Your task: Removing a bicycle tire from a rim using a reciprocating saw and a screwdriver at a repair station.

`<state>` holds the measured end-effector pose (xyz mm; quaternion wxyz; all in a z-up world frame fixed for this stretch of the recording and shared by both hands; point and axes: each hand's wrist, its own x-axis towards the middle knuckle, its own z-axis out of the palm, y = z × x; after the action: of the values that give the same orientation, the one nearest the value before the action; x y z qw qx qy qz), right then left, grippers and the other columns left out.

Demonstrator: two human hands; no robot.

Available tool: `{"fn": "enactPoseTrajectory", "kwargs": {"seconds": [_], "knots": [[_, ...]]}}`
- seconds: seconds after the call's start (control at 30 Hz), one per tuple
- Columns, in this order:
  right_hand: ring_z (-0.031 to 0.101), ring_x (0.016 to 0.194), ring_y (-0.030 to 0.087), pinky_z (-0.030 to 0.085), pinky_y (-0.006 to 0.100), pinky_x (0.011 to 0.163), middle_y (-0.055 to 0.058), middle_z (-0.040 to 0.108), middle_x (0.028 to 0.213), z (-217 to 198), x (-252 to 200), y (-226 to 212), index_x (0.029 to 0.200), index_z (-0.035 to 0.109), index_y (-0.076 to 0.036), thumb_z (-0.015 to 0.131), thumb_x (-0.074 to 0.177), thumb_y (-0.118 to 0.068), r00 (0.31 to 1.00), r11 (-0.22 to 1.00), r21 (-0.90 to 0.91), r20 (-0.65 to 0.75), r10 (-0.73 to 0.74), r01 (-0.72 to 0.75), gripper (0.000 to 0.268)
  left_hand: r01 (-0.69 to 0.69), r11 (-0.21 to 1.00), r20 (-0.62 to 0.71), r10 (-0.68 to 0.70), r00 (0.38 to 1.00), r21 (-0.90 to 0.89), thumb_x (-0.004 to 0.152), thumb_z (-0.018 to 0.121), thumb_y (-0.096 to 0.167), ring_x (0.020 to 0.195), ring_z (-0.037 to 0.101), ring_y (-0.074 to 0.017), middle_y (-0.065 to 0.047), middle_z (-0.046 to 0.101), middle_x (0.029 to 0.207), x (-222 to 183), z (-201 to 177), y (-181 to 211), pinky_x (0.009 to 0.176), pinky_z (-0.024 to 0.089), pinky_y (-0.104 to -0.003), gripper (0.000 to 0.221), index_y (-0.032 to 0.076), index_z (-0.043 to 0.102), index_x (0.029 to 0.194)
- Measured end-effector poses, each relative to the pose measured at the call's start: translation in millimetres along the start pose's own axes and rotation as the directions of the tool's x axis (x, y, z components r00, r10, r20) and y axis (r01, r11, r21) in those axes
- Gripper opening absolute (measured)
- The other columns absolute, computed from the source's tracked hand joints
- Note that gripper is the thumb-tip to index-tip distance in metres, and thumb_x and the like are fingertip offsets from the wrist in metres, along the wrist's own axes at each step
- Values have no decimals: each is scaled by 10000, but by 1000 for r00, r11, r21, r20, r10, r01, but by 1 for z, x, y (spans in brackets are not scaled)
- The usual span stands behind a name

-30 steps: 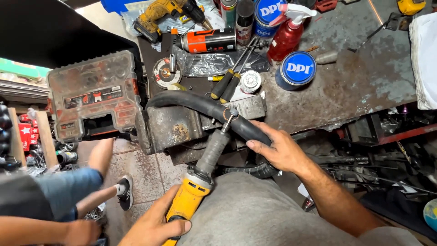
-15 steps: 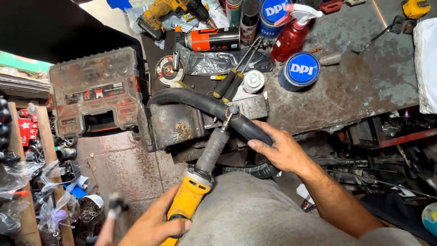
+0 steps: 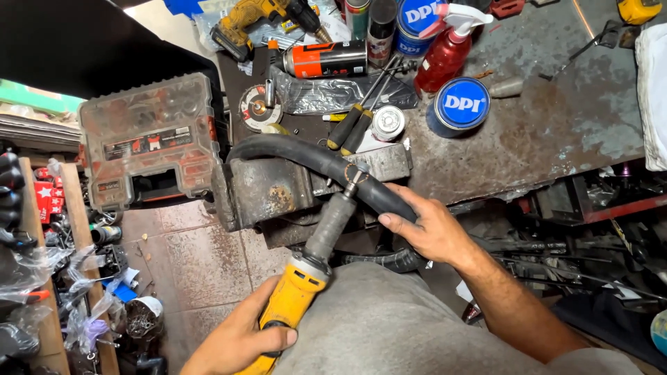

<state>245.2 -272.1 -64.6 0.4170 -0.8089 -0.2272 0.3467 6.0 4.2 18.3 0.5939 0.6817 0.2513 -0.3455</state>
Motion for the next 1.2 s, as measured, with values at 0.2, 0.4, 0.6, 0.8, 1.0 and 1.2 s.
{"fn": "enactPoseTrajectory", "kwargs": {"seconds": [0.2, 0.4, 0.6, 0.8, 1.0, 1.2], "knots": [[728, 769, 140, 535, 296, 743, -65, 813, 991, 1, 0, -6, 1476, 583, -270, 644, 899, -526, 999, 999, -19, 16, 41, -40, 635, 30, 992, 5, -30, 1000, 120, 723, 848, 369, 1270, 618, -65, 58, 688, 1433, -10, -2, -8, 1100, 405, -232, 924, 217, 486, 1560], [750, 902, 124, 536, 289, 830, -67, 813, 1075, 0, 2, -3, 1462, 594, -263, 653, 897, -525, 999, 999, -3, 6, 46, -46, 626, 99, 981, -35, -95, 995, 165, 692, 862, 401, 1348, 580, -40, 70, 647, 1503, -11, -5, -40, 1167, 347, -227, 1021, 208, 416, 1590], [717, 870, 109, 525, 267, 819, -77, 786, 1058, 1, 2, 1, 1460, 597, -238, 665, 915, -487, 1000, 1000, 9, 10, -2, 2, 603, 172, 985, -56, -172, 983, -17, 715, 819, 343, 1323, 568, -33, 105, 662, 1476, -17, 0, -2, 1134, 355, -222, 935, 257, 488, 1586], [734, 949, 101, 524, 271, 873, -77, 784, 1089, 1, 2, 0, 1455, 597, -233, 647, 921, -501, 1000, 1000, 13, 8, -25, 25, 600, 147, 984, -75, -155, 985, -103, 748, 832, 314, 1516, 431, -36, 104, 497, 1678, -11, 0, -8, 1250, 245, -276, 982, 227, 404, 1627], [715, 1007, 87, 513, 267, 917, -75, 784, 1134, -1, 2, 1, 1452, 606, -221, 665, 926, -463, 1000, 999, 30, 2, -25, 25, 581, 42, 997, -14, -43, 999, -57, 696, 817, 360, 1296, 598, -79, 58, 681, 1453, -16, -3, -20, 1098, 408, -256, 934, 197, 505, 1562], [671, 1127, 85, 480, 266, 1010, -61, 749, 1246, -2, 6, 4, 1459, 613, -165, 673, 926, -440, 1000, 994, 108, 5, -8, 7, 603, 45, 999, -14, -45, 999, 7, 712, 861, 382, 1406, 533, -58, 65, 585, 1579, -14, 0, -54, 1187, 327, -253, 1035, 198, 396, 1618]]}}
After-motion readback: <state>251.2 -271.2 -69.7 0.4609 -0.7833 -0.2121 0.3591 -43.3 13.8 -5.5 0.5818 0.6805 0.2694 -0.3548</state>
